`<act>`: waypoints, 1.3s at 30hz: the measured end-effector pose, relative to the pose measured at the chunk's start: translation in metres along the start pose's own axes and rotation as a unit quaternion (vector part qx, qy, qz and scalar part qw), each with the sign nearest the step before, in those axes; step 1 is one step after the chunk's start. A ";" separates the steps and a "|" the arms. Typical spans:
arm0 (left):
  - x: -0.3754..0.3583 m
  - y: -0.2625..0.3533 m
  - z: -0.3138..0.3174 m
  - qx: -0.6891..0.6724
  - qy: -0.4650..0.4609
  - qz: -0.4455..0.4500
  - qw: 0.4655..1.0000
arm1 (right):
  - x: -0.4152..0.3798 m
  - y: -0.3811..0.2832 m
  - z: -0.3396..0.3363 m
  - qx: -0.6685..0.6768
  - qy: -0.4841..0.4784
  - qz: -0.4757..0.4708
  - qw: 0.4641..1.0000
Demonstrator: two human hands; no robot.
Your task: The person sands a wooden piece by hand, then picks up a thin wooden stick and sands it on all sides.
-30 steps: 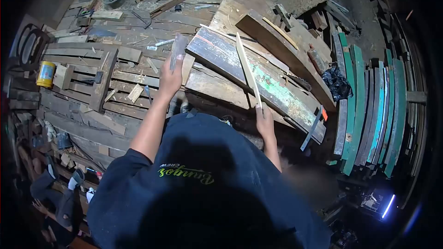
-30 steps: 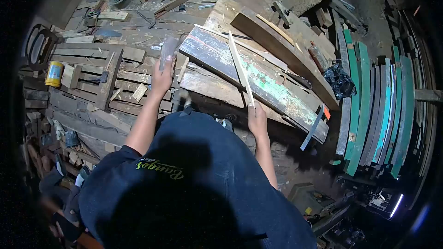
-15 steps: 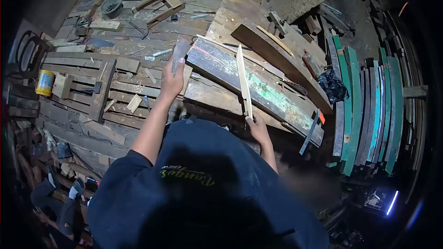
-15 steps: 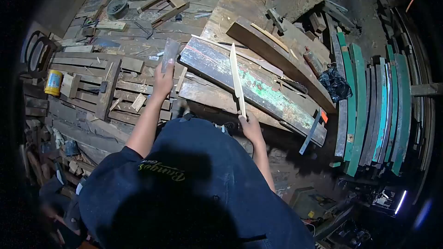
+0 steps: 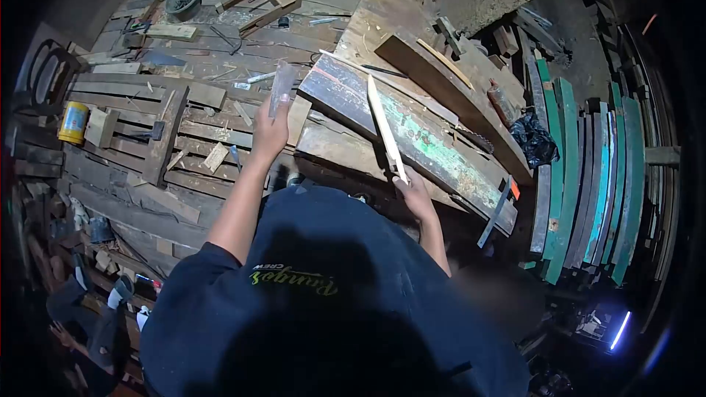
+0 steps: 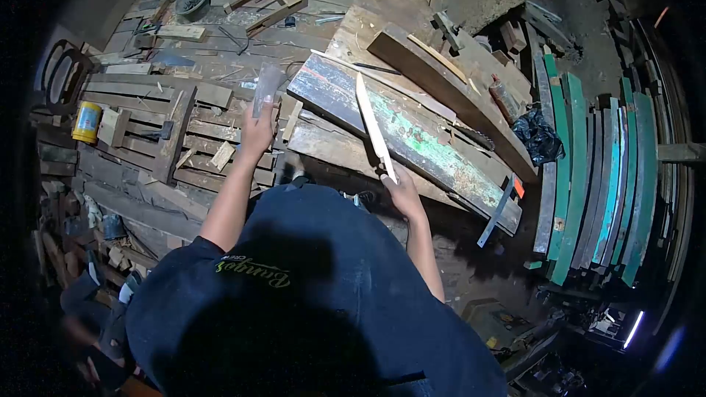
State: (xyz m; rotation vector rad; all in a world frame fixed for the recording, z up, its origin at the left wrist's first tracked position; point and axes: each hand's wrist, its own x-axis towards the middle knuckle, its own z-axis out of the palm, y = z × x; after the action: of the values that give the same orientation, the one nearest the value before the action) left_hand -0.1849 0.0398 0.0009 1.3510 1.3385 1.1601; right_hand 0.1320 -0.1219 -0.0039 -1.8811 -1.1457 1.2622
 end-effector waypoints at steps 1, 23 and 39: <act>0.003 -0.007 0.001 -0.029 0.003 0.020 0.999 | -0.007 -0.013 0.002 -0.026 0.004 -0.011 1.000; -0.041 0.012 0.107 0.143 -0.322 0.310 0.883 | -0.005 -0.043 0.024 -0.116 0.029 -0.080 0.990; -0.041 0.010 0.127 0.211 -0.288 0.360 0.862 | 0.012 -0.022 0.041 -0.157 -0.016 -0.002 0.988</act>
State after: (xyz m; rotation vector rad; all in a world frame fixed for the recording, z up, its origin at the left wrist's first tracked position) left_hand -0.0572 0.0020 -0.0126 2.4231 0.6523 0.7911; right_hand 0.0890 -0.1009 -0.0053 -2.0870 -1.4320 1.1667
